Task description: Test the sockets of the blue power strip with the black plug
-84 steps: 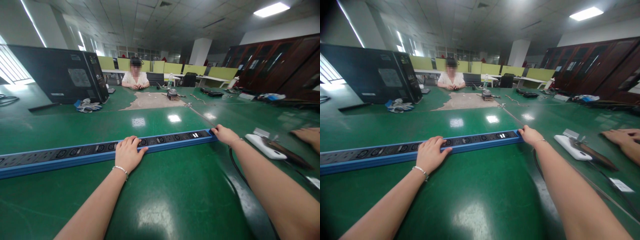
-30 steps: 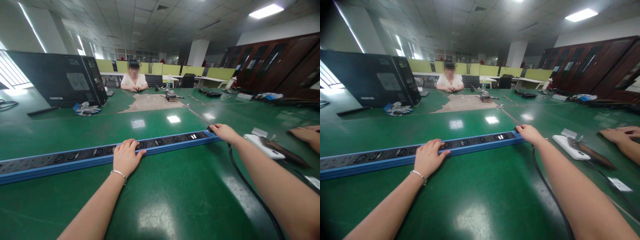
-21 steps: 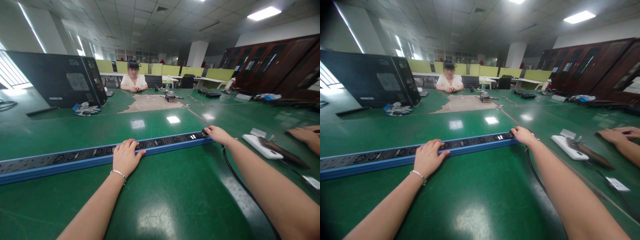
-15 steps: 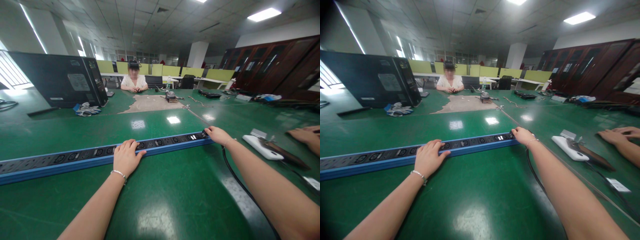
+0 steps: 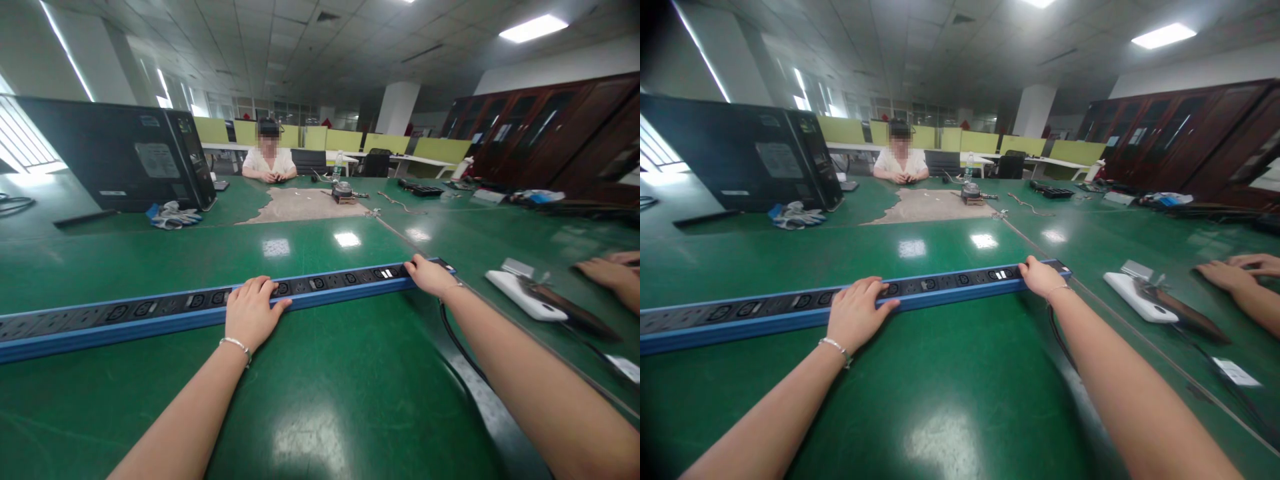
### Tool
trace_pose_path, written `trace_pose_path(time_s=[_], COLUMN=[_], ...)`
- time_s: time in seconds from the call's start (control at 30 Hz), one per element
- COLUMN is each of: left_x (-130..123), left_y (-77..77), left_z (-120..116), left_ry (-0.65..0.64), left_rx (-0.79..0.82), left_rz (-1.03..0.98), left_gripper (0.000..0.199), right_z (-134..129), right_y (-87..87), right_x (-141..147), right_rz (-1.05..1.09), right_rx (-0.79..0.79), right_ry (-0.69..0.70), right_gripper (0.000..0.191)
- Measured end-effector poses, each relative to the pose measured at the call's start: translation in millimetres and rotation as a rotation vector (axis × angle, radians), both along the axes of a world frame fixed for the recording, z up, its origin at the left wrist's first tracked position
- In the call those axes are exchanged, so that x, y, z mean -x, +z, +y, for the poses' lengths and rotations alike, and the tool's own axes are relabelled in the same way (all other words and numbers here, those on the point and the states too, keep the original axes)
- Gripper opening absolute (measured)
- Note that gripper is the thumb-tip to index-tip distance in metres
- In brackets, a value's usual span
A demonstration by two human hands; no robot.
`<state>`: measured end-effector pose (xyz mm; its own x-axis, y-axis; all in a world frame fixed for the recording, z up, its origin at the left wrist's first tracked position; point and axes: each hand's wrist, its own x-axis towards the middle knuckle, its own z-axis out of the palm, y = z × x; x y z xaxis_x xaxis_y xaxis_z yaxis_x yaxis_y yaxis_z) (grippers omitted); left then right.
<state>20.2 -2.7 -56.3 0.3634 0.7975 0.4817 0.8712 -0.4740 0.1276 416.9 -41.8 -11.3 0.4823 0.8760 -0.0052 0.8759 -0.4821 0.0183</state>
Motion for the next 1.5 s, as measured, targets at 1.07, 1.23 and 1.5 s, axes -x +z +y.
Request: trace_pose_path(time_s=[1.07, 1.23, 1.5], left_x=[0, -1, -1], left_y=[2.2, 2.9, 2.6], left_z=[-2, -2, -2], left_ry=[0.014, 0.016, 0.023], left_rx=[0.007, 0.023, 0.04], left_rz=[-0.004, -0.022, -0.029], left_gripper=[0.039, 0.038, 0.039], right_z=[-6, -7, -11], right_y=[0.4, 0.2, -3.8], right_x=[7, 9, 15], right_rz=[0.027, 0.022, -0.059], right_rx=[-0.058, -0.101, -0.107], right_ry=[-0.048, -0.097, -0.08], right_gripper=[0.042, 0.046, 0.049])
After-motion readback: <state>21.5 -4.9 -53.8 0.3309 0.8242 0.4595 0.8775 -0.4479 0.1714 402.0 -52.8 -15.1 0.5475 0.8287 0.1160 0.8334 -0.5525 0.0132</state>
